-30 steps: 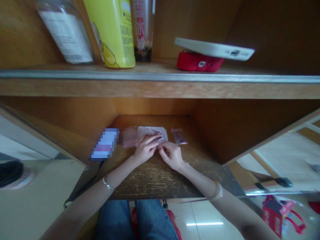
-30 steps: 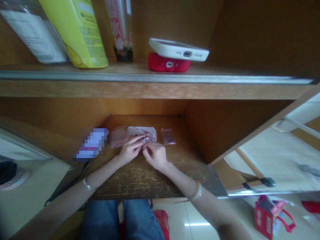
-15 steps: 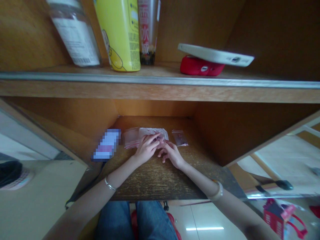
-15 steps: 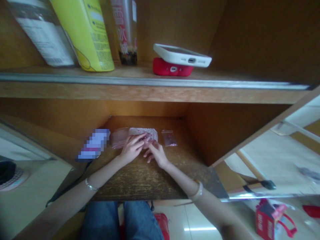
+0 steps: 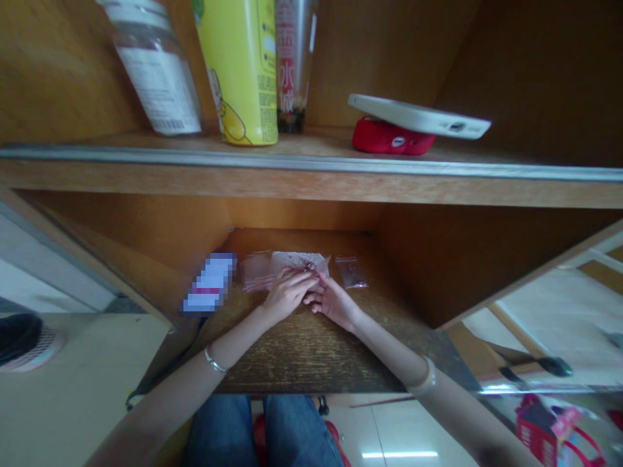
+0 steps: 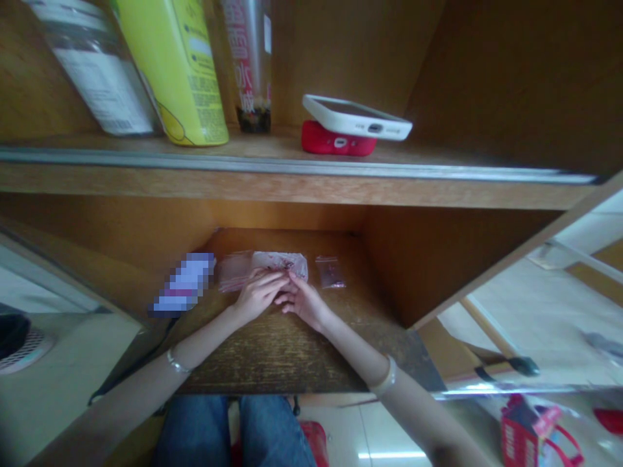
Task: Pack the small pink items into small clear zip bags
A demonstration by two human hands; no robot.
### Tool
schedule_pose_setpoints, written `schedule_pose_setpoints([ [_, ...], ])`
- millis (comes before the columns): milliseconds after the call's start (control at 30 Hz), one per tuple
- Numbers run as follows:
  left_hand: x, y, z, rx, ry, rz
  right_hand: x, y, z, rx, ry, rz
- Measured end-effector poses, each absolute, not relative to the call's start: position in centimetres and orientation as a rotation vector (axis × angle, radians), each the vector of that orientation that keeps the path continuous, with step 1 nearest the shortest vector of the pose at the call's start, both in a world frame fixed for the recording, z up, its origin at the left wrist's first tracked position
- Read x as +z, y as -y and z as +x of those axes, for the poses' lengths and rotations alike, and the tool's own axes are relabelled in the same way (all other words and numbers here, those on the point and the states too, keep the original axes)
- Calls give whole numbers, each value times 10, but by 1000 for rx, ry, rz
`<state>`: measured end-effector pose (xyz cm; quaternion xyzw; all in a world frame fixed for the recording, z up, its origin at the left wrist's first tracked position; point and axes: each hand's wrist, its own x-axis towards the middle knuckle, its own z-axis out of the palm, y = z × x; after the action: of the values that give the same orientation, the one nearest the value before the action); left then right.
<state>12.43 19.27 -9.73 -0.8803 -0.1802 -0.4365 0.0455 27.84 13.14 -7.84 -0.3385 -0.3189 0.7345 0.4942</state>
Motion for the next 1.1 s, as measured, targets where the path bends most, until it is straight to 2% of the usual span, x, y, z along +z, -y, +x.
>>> schedule_pose_setpoints([
  [300, -93, -189, 126, -1231, 604, -2689, -81, -136, 283, 1893, 620, -780],
  [600, -88, -186, 126, -1381, 757, -2636, -85, -146, 297, 1774, 679, -791],
  [800, -87, -190, 127, -1316, 973, -2651, -91, -168, 298, 1219, 970, -1002],
  [1000, -104, -205, 124, -880, 1285, -2736, -112, -188, 288, 557, 1473, -1314],
  [1100, -112, -210, 121, -726, 1417, -2733, -119, -191, 286, 388, 1588, -1385],
])
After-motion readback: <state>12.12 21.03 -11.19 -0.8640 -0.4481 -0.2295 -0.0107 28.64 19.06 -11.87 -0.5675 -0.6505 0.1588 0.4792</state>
